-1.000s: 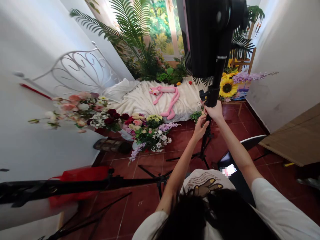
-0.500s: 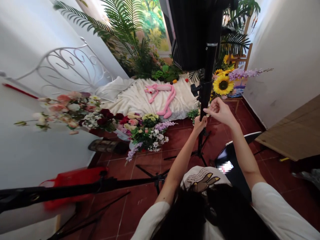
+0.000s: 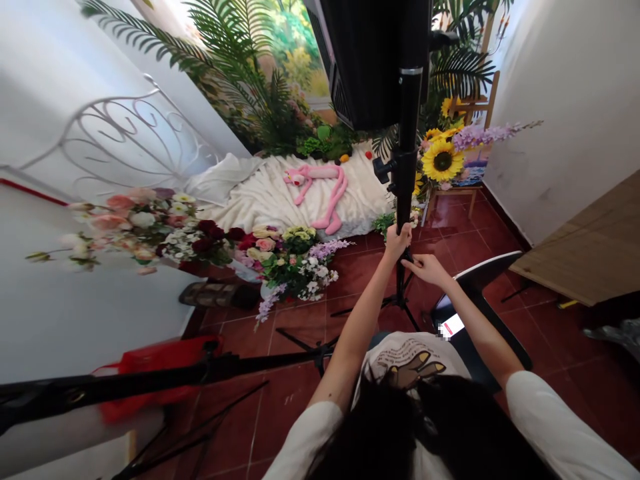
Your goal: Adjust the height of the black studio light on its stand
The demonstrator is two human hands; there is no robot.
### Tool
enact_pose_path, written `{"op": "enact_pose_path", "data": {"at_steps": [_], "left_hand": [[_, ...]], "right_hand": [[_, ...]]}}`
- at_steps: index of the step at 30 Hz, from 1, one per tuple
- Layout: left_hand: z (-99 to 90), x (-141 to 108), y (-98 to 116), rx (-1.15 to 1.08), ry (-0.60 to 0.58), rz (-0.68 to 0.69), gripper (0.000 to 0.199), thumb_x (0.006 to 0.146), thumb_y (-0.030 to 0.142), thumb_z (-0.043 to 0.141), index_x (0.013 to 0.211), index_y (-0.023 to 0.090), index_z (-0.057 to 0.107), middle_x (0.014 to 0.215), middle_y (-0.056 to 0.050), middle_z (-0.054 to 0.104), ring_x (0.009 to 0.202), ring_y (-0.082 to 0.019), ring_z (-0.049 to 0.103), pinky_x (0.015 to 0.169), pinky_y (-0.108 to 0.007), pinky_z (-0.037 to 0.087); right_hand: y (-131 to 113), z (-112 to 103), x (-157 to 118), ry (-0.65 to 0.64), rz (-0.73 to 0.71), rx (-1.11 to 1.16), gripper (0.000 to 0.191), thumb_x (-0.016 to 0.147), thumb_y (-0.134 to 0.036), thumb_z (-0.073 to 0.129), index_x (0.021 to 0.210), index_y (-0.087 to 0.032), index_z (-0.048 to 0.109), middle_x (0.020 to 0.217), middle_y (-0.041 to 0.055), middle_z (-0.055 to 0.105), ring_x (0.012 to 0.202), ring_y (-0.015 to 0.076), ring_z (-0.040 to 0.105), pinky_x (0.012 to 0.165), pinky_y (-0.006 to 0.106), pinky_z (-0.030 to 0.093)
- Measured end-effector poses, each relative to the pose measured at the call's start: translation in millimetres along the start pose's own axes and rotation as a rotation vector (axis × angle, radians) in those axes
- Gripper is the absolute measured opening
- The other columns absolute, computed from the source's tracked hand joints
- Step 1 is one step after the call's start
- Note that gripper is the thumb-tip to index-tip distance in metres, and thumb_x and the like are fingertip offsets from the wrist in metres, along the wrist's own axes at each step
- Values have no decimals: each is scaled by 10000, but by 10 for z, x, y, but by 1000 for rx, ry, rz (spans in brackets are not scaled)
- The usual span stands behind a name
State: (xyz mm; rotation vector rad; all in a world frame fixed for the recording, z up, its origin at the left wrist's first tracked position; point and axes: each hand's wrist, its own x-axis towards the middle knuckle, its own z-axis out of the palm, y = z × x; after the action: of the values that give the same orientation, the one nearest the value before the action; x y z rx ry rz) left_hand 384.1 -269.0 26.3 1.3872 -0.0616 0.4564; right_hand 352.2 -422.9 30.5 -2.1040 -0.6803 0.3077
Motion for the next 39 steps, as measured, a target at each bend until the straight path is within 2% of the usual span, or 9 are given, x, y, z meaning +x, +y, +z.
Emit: {"op": "enact_pose_path", "data": {"at_steps": [5, 10, 13, 16, 18, 21, 23, 31, 39], "left_hand": [[18, 2, 33, -19, -13, 1, 784, 727, 968, 619, 560, 214, 489, 411, 57, 411, 364, -65, 387, 419, -241, 313], [22, 8, 43, -31, -24, -11, 768, 738, 947, 634, 571, 208, 509, 412, 59, 422, 361, -61, 383, 412, -235, 304], [24, 13, 38, -39, -22, -11, 759, 747, 934, 642, 572, 209, 505, 411, 60, 421, 362, -63, 389, 412, -235, 308], [31, 15, 34, -45, -16, -15, 761, 740, 936, 645, 572, 207, 504, 406, 64, 414, 360, -62, 392, 414, -232, 311], [36, 16, 35, -50, -15, -24, 765, 731, 940, 647, 571, 205, 508, 402, 65, 411, 355, -59, 390, 412, -232, 311], [41, 19, 40, -64, -24, -33, 764, 731, 939, 651, 575, 205, 507, 401, 66, 408, 346, -55, 385, 405, -232, 308], [43, 21, 44, -74, -31, -35, 758, 744, 930, 651, 580, 205, 502, 404, 68, 404, 346, -53, 382, 402, -228, 307], [51, 25, 73, -66, -16, -10, 782, 698, 970, 641, 610, 202, 522, 451, 54, 442, 376, -60, 408, 406, -234, 316], [63, 18, 77, -73, -15, -27, 773, 712, 958, 647, 579, 212, 493, 411, 63, 408, 354, -62, 381, 395, -231, 319]], "right_hand": [[72, 277, 3, 17, 120, 442, 803, 796, -1011, 498, 574, -265, 299, 531, -60, 274, 536, 106, 242, 521, 299, 186], [-59, 495, -49, -135, 241, 1175, 738, 1005, -782, 486, 599, -255, 168, 527, -65, 163, 502, 118, 124, 433, 264, 178], [-104, 519, -85, -137, 263, 1346, 694, 1035, -694, 513, 632, -245, 170, 540, -67, 160, 509, 121, 115, 426, 235, 182], [-50, 489, -113, -110, 382, 1186, 678, 950, -790, 587, 662, -262, 274, 539, -81, 244, 489, 108, 145, 424, 239, 138], [10, 459, -134, 24, 385, 978, 687, 818, -846, 700, 703, -268, 346, 567, -87, 323, 488, 97, 194, 441, 245, 136], [55, 395, -161, 248, 246, 656, 735, 652, -861, 807, 713, -270, 374, 606, -89, 354, 533, 99, 289, 496, 254, 224], [38, 344, -165, 311, 140, 462, 739, 664, -884, 767, 677, -267, 361, 608, -81, 350, 570, 108, 332, 556, 268, 286], [-47, 256, -104, 306, 78, -26, 749, 839, -921, 515, 600, -265, 245, 539, -45, 336, 570, 121, 286, 596, 307, 251], [-2, 273, -7, 222, 91, 2, 773, 856, -972, 411, 575, -263, 284, 533, -29, 322, 556, 122, 274, 565, 315, 207]]}}
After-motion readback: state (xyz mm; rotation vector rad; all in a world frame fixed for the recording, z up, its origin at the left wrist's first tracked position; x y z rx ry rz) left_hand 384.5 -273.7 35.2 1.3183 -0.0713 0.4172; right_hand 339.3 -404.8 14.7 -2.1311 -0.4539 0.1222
